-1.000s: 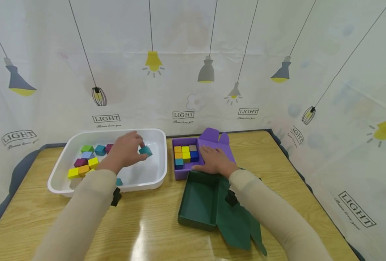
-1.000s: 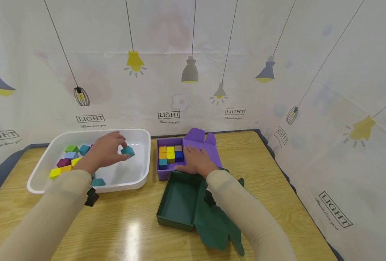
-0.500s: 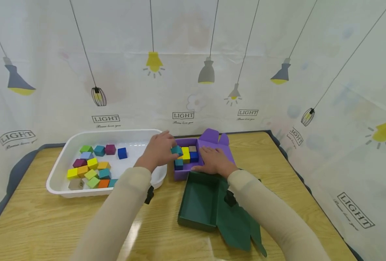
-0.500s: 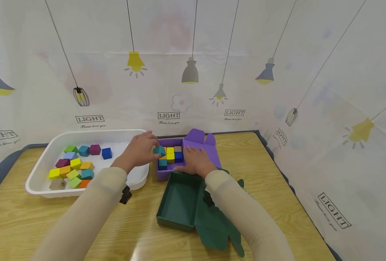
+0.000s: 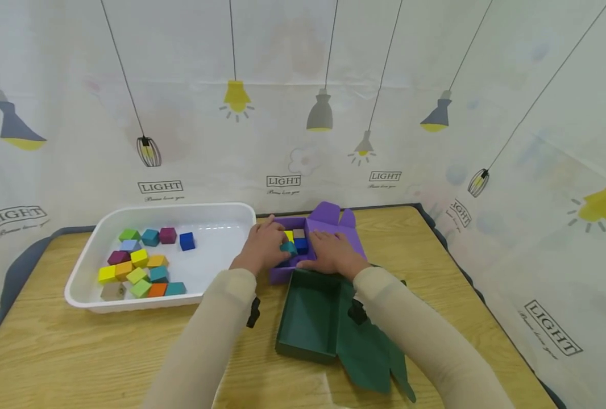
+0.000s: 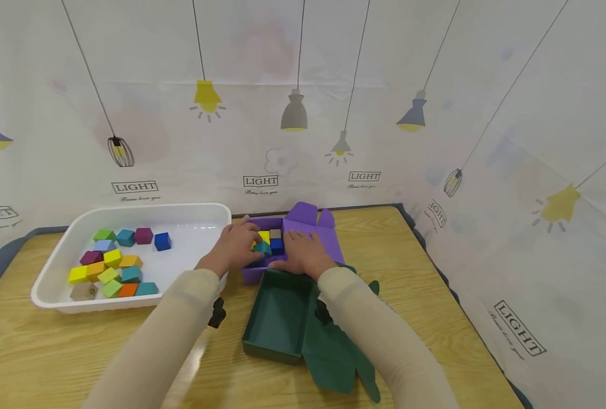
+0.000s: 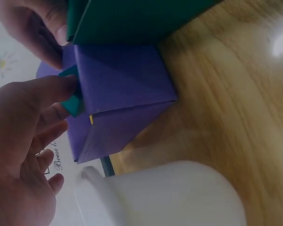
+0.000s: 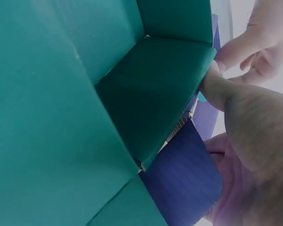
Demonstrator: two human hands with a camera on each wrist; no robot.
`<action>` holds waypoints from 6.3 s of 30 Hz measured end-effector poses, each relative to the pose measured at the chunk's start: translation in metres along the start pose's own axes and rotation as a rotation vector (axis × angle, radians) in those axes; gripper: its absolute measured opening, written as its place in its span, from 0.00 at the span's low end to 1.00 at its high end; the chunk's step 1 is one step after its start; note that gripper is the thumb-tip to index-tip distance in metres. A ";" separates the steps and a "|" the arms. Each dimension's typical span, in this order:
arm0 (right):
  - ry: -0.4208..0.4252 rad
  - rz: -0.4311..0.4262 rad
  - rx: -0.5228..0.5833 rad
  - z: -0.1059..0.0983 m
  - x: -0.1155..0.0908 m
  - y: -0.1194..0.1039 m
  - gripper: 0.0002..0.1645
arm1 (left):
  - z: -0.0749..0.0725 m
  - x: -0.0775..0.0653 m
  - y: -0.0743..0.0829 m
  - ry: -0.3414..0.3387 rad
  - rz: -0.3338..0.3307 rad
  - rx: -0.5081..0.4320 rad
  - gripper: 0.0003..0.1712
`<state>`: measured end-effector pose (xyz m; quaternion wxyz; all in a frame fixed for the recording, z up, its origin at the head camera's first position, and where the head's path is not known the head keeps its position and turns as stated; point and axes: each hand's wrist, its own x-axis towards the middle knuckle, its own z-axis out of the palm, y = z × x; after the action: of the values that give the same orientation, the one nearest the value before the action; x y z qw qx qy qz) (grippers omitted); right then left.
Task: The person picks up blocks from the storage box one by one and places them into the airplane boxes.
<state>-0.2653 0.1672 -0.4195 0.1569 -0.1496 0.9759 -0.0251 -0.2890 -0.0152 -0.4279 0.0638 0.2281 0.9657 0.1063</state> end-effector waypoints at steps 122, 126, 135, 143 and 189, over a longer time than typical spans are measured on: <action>-0.101 -0.009 0.112 -0.004 0.003 0.000 0.55 | -0.053 -0.121 -0.146 0.098 -0.062 -0.023 0.22; -0.116 0.001 0.109 -0.003 0.004 0.001 0.56 | -0.057 -0.105 -0.127 0.123 -0.039 -0.040 0.21; -0.093 -0.006 0.092 -0.004 0.002 0.004 0.55 | -0.053 -0.058 -0.058 0.142 0.054 -0.060 0.19; -0.058 -0.009 0.088 -0.003 0.004 0.003 0.54 | -0.033 -0.023 -0.012 0.094 0.091 -0.007 0.21; -0.062 -0.007 0.070 -0.003 0.002 0.000 0.54 | 0.021 0.020 0.019 0.045 0.009 0.238 0.25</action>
<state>-0.2679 0.1663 -0.4176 0.1923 -0.1481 0.9685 -0.0554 -0.2955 0.0139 -0.4451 0.0142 0.2359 0.9717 -0.0040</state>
